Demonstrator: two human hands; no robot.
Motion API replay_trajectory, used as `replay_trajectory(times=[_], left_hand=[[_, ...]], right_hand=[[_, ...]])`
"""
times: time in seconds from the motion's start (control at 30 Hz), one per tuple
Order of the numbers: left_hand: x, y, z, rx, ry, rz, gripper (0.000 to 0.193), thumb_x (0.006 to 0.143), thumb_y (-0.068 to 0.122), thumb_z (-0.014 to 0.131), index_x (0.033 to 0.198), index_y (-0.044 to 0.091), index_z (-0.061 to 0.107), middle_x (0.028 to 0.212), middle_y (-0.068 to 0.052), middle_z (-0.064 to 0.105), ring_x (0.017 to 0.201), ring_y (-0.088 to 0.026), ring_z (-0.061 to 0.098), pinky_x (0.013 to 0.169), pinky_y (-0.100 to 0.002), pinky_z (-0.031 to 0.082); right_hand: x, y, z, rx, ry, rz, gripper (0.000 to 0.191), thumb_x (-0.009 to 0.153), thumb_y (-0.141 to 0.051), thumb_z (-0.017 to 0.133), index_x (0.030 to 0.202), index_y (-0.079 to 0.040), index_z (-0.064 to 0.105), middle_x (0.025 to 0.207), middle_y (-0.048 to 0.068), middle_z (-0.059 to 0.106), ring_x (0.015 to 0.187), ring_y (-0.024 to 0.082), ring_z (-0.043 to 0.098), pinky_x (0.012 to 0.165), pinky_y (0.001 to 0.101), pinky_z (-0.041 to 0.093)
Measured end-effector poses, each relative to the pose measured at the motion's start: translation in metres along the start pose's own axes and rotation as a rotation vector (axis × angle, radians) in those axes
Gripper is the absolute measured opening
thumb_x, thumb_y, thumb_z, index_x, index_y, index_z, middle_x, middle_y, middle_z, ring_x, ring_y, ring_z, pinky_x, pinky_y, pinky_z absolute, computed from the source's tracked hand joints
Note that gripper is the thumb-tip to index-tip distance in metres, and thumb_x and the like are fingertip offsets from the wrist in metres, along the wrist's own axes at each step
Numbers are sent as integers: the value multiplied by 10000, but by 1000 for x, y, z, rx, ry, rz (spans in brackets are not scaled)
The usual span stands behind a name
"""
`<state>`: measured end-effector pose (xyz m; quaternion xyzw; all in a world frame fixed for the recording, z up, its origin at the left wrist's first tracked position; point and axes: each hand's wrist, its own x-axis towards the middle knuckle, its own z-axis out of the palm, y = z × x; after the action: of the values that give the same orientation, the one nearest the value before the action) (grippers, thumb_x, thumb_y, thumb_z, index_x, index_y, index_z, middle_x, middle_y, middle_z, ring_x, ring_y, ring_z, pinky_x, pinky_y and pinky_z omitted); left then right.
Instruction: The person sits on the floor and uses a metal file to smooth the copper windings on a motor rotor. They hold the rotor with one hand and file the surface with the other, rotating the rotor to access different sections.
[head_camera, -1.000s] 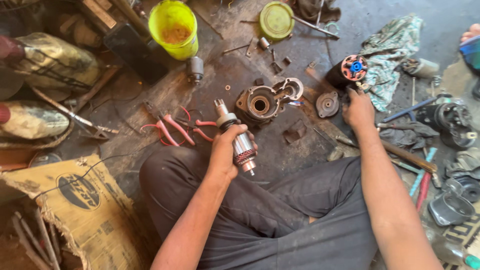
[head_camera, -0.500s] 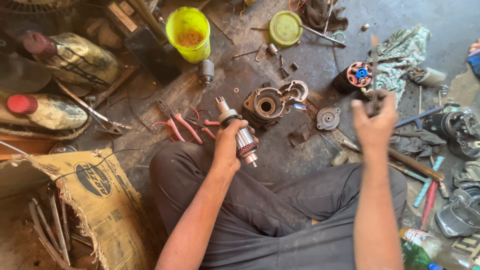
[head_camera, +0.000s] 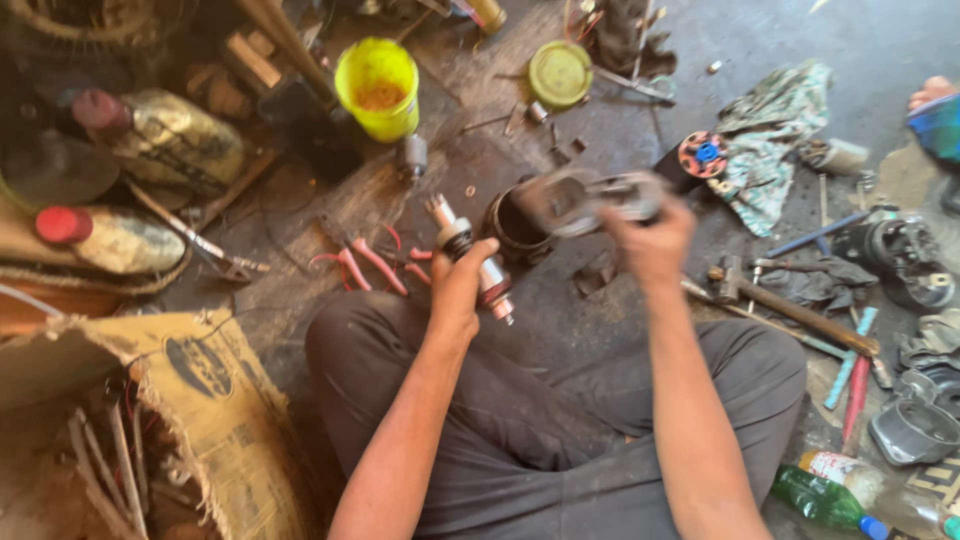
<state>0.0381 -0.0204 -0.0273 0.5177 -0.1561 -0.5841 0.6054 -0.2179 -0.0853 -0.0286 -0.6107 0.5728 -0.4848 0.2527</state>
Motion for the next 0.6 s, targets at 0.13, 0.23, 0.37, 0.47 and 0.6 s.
replay_trajectory(times=[0.13, 0.23, 0.37, 0.47, 0.6], left_hand=[[10, -12, -2, 128, -19, 199, 561, 781, 109, 797, 1248, 46, 492, 998, -53, 573, 844, -139, 606, 696, -297, 545], [19, -14, 9, 255, -37, 334, 563, 791, 147, 809, 1244, 21, 501, 1029, -56, 604, 892, -138, 634, 760, -302, 564], [30, -10, 34, 482, -51, 343, 584, 779, 251, 833, 1196, 7, 505, 990, -84, 683, 856, -180, 694, 757, -347, 588], [33, -3, 50, 689, 16, 292, 610, 730, 329, 829, 1194, 41, 557, 971, -138, 738, 848, -272, 753, 778, -402, 585], [32, 5, 64, 887, -3, 346, 731, 728, 378, 792, 1289, 50, 457, 1011, -229, 723, 900, -401, 737, 800, -473, 566]], right_hand=[[-7, 29, -54, 332, 389, 193, 540, 830, -259, 981, 1146, 20, 644, 1029, 43, 717, 862, 152, 650, 779, 296, 525], [-11, 53, -83, 117, 237, 103, 538, 861, -246, 969, 1213, 21, 663, 1096, 45, 726, 948, 140, 676, 866, 282, 557], [-17, 85, -85, -201, 122, 172, 526, 837, -231, 951, 1204, 45, 695, 1045, 76, 740, 897, 149, 672, 829, 296, 549], [-18, 101, -81, -45, 129, 274, 558, 829, -281, 941, 1209, 38, 684, 1103, 116, 751, 936, 165, 685, 867, 304, 554], [-25, 101, -85, -427, 354, 82, 676, 816, -220, 986, 1306, 72, 624, 1170, 192, 693, 1042, 260, 667, 910, 386, 527]])
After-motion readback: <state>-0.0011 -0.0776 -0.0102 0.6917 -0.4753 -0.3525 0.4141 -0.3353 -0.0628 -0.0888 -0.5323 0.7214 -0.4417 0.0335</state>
